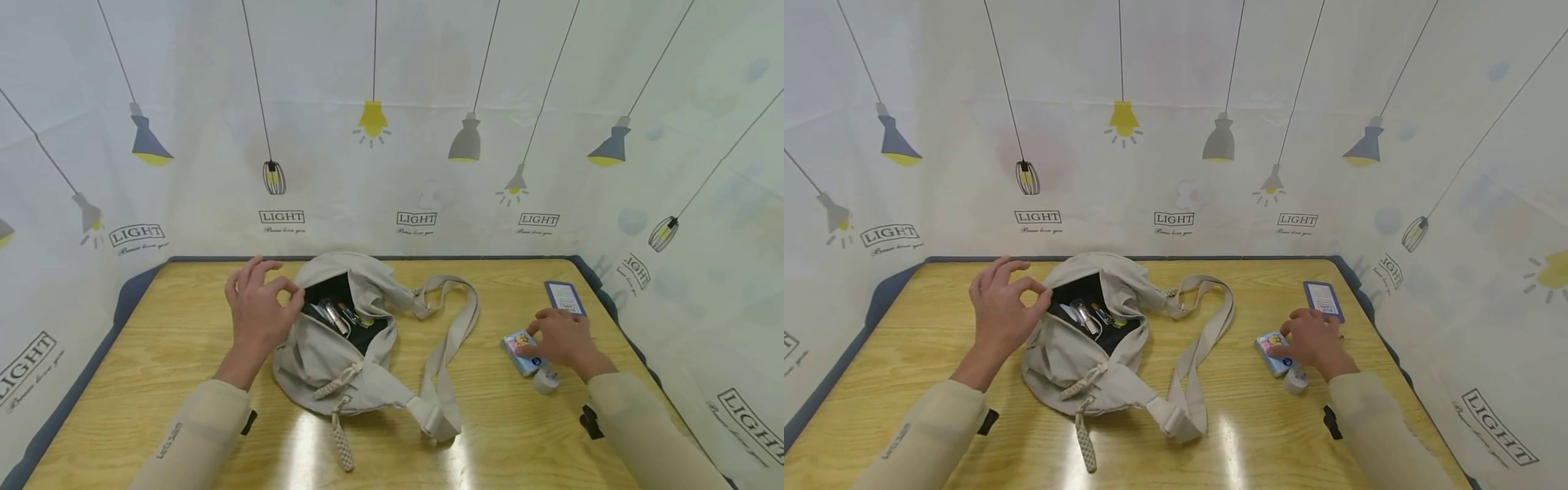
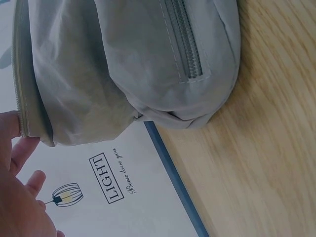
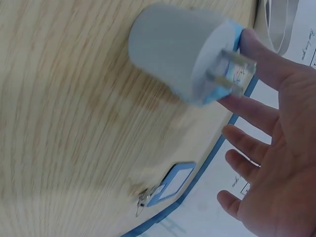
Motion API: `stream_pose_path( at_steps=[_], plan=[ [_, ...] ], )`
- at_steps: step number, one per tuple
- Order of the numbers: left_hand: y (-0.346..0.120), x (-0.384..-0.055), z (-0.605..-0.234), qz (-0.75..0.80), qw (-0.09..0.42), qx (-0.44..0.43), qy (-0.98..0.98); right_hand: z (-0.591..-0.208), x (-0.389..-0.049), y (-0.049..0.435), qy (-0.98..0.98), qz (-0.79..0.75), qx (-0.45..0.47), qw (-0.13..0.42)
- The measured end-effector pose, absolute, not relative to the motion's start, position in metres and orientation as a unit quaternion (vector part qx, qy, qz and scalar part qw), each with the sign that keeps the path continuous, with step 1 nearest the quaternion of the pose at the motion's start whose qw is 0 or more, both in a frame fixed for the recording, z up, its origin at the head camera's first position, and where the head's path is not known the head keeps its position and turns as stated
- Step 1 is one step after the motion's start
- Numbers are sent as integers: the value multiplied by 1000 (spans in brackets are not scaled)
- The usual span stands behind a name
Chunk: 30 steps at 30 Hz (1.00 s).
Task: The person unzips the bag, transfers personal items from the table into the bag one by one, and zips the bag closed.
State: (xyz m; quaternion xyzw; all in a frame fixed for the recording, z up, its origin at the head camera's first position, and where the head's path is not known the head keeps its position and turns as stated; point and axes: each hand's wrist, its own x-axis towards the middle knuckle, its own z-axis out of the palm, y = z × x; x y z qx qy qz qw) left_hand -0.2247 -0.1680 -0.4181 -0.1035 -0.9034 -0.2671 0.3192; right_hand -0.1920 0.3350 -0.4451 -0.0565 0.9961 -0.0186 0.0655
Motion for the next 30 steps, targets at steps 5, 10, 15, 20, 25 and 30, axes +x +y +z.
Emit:
stream_pose_path(
  at_steps=[5,10,15,20,25,30],
  plan=[
    [-168,-225,-419,-268,322,-103,-902,-444,-193,327,996,-20,-64,51],
    [-169,-225,-421,-268,322,-103,-902,-442,-192,325,997,-6,-56,61],
    [-169,-225,-422,-269,321,-104,-902,-446,-193,325,996,-9,-60,71],
    [-169,-226,-422,-270,322,-104,-902,-452,-196,325,997,-24,-65,46],
    [-169,-226,-422,-269,320,-103,-902,-452,-195,325,997,-24,-63,33],
    [-169,-226,-422,-268,321,-104,-902,-451,-192,325,998,-22,-55,37]
  ],
)
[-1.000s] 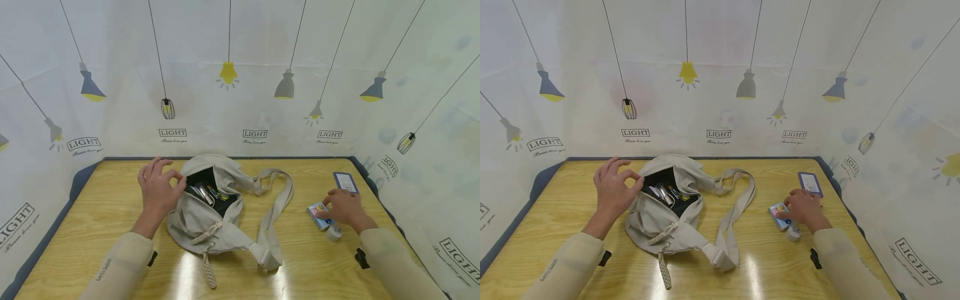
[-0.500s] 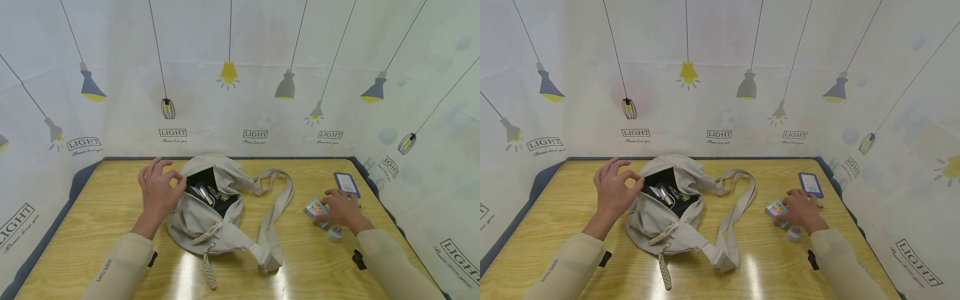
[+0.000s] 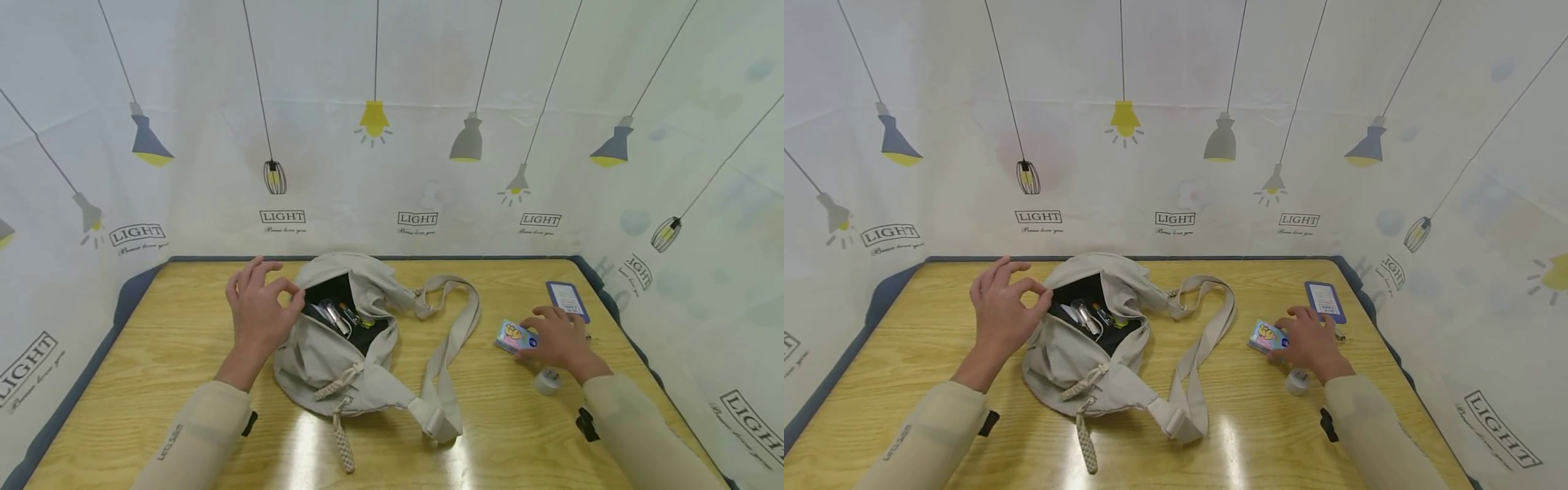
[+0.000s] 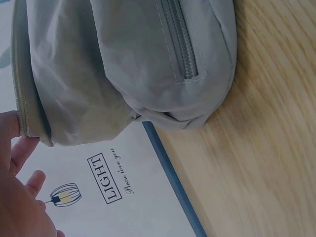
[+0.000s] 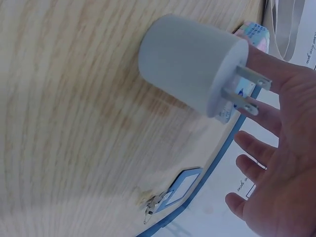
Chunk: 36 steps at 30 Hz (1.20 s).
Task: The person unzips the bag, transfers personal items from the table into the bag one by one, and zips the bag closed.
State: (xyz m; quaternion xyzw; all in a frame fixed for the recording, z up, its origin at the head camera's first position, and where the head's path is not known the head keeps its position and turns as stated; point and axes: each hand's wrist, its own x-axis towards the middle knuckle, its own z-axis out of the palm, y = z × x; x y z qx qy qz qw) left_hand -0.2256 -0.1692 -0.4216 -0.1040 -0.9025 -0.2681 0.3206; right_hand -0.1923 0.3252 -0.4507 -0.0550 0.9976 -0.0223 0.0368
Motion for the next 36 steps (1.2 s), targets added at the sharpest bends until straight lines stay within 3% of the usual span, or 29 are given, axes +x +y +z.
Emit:
stream_pose_path(
  at_steps=[17,36],
  plan=[
    [-171,-225,-423,-272,319,-102,-902,-445,-208,321,997,-49,-65,0],
    [-169,-226,-422,-274,324,-105,-899,-420,-234,242,986,-77,-138,-47]
  ],
)
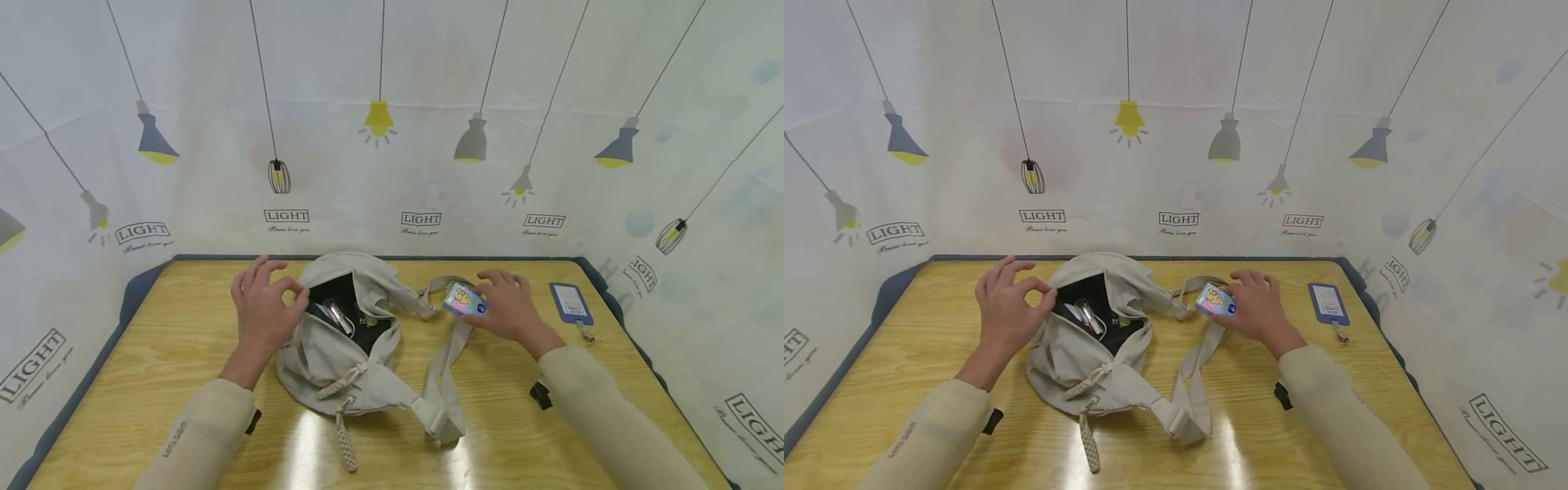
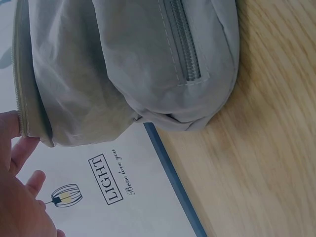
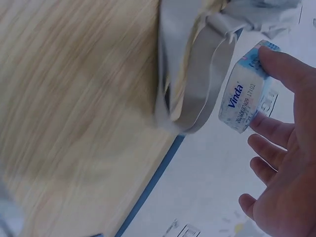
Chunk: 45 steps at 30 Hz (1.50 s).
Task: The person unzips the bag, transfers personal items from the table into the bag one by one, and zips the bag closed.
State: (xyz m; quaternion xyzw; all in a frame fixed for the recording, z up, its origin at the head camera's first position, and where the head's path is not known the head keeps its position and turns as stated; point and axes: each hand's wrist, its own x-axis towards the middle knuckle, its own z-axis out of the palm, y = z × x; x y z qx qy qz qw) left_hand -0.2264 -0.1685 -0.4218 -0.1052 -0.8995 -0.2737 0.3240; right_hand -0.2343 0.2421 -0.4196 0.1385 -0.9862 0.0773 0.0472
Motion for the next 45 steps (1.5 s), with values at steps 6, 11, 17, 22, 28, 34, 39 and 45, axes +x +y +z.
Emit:
stream_pose_path(
  at_steps=[6,11,17,22,28,34,39,45],
  plan=[
    [-169,-227,-422,-270,321,-104,-902,-415,-241,204,-982,79,166,54],
    [-169,-227,-422,-270,322,-106,-901,-409,-244,170,-977,80,187,57],
    [-168,-228,-421,-268,320,-103,-903,-404,-246,134,-970,77,222,60],
    [-168,-228,-421,-267,315,-99,-905,-403,-246,109,-964,64,247,68],
    [-168,-228,-421,-267,314,-97,-906,-398,-243,81,-966,38,246,63],
    [-167,-228,-419,-267,324,-103,-902,-398,-243,53,-973,8,214,82],
    [-168,-227,-419,-266,324,-105,-902,-407,-244,38,-974,-24,201,98],
    [-169,-226,-418,-267,324,-102,-902,-414,-240,30,-974,-39,203,97]
  ],
)
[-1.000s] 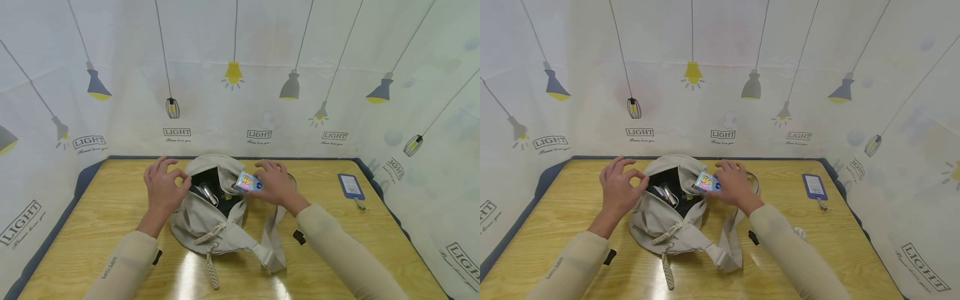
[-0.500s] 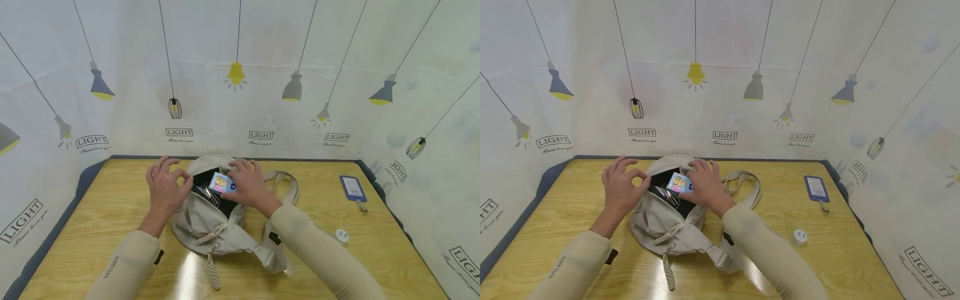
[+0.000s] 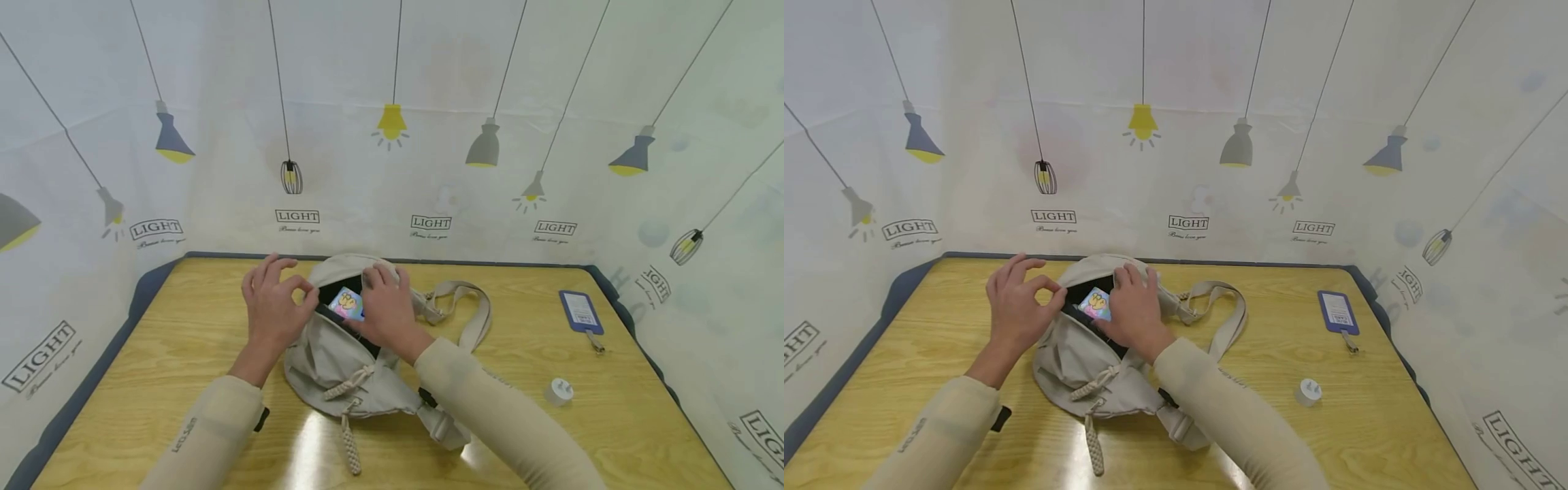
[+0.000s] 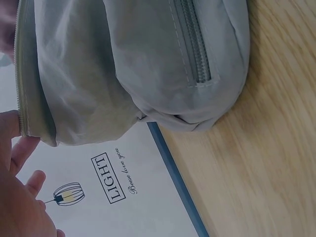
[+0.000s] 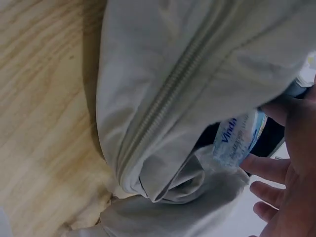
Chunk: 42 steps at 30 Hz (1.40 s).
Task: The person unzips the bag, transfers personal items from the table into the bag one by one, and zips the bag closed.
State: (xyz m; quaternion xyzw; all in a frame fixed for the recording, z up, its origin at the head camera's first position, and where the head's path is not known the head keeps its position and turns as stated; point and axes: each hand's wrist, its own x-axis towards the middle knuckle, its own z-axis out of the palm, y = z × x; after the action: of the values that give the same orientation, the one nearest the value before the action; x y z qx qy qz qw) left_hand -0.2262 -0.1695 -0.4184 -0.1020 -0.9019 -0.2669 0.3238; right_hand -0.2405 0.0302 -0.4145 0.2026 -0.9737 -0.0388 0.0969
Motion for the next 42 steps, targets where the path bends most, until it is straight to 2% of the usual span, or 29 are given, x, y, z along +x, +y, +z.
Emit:
stream_pose_path(
  at_steps=[7,14,17,21,30,42],
  plan=[
    [-170,-227,-420,-267,326,-102,-901,-418,-235,31,-967,-55,229,95],
    [-170,-226,-417,-263,318,-98,-906,-415,-232,45,-951,-88,293,46],
    [-170,-225,-416,-262,315,-95,-907,-415,-233,51,-950,-70,303,42],
    [-169,-224,-415,-262,314,-94,-908,-416,-235,53,-950,-25,303,73],
    [-169,-224,-415,-260,313,-94,-909,-420,-244,37,-945,24,268,185],
    [-171,-224,-417,-257,322,-95,-906,-422,-256,25,-952,10,223,207]
  ],
)
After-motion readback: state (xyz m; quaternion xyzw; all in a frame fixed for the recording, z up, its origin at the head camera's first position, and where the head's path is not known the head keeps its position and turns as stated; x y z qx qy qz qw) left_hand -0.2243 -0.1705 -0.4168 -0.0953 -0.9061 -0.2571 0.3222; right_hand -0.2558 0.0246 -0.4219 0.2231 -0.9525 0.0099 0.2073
